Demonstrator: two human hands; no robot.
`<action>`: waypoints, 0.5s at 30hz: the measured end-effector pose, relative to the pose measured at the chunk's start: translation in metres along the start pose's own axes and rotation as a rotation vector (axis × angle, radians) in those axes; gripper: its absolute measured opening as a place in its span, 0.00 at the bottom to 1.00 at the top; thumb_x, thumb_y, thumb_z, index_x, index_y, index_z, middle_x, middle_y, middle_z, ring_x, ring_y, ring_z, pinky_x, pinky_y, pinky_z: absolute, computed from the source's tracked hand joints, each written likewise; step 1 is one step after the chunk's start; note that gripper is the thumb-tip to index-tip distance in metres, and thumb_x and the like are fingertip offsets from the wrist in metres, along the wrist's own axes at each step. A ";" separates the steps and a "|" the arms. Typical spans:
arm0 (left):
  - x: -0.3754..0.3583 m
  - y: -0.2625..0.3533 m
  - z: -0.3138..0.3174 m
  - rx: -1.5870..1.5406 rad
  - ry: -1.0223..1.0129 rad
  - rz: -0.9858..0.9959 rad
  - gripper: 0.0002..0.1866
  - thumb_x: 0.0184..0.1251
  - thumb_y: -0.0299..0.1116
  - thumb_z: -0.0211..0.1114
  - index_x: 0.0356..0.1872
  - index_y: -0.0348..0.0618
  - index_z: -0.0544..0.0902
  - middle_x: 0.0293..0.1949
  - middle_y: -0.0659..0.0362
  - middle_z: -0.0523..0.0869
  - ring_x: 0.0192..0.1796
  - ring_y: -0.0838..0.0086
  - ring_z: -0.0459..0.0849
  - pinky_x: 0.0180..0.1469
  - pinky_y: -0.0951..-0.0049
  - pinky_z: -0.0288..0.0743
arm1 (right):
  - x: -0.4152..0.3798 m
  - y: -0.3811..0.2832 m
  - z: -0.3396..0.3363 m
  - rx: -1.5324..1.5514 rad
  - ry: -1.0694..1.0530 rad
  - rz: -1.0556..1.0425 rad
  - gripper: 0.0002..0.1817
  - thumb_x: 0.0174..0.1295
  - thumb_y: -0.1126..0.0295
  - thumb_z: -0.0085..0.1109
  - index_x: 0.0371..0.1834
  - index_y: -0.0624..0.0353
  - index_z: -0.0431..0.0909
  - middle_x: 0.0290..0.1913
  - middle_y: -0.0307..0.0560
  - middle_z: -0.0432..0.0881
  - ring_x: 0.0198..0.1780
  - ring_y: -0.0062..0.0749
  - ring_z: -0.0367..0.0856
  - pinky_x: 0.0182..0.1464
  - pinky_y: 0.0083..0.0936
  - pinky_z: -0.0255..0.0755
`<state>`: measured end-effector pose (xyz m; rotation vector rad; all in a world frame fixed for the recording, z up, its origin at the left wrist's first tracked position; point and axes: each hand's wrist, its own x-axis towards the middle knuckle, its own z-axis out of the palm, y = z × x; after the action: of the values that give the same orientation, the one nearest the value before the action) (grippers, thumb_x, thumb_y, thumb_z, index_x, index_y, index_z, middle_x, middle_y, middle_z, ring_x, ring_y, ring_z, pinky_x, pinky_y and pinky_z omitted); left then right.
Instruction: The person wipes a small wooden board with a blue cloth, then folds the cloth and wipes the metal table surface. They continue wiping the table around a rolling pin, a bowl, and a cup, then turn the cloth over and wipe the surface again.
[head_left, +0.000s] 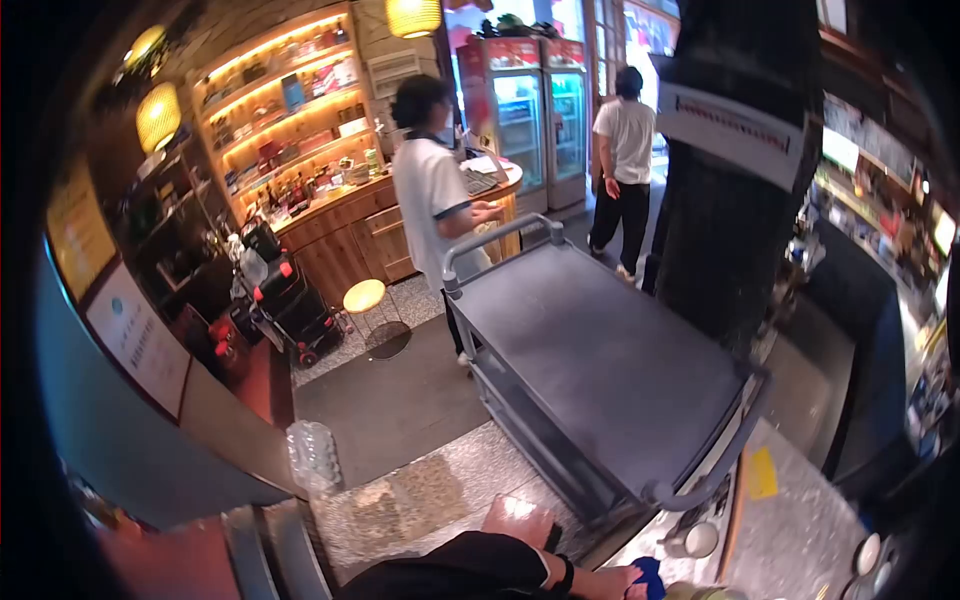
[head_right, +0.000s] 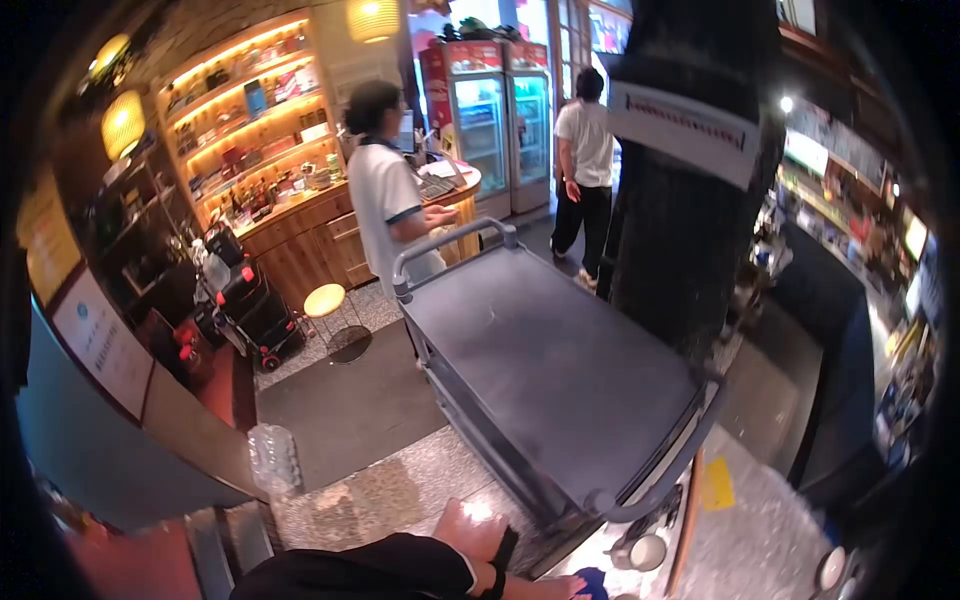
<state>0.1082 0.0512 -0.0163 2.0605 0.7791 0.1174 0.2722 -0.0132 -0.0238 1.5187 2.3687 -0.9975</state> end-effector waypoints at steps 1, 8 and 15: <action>0.011 -0.020 0.016 0.181 -0.052 0.073 0.18 0.55 0.34 0.64 0.47 0.38 0.80 0.43 0.46 0.81 0.46 0.55 0.80 0.49 0.61 0.75 | 0.005 -0.002 -0.002 -0.004 0.003 -0.011 0.50 0.50 0.59 0.60 0.73 0.73 0.46 0.73 0.74 0.50 0.75 0.63 0.49 0.74 0.44 0.48; 0.027 -0.071 0.044 0.730 0.322 0.502 0.29 0.42 0.48 0.70 0.46 0.43 0.81 0.50 0.47 0.78 0.51 0.52 0.73 0.48 0.52 0.71 | 0.010 -0.001 0.003 -0.017 0.018 -0.045 0.45 0.52 0.62 0.57 0.72 0.72 0.50 0.71 0.75 0.54 0.73 0.65 0.52 0.73 0.41 0.52; -0.038 -0.014 0.019 0.527 0.218 0.454 0.45 0.43 0.49 0.69 0.66 0.44 0.66 0.54 0.38 0.74 0.56 0.48 0.73 0.55 0.48 0.69 | 0.002 0.020 0.021 -0.005 0.015 -0.035 0.40 0.54 0.65 0.54 0.71 0.70 0.54 0.69 0.75 0.57 0.71 0.67 0.56 0.71 0.38 0.56</action>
<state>0.0777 0.0214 -0.0309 2.7398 0.4848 0.4344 0.2837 -0.0196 -0.0499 1.4933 2.4134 -0.9905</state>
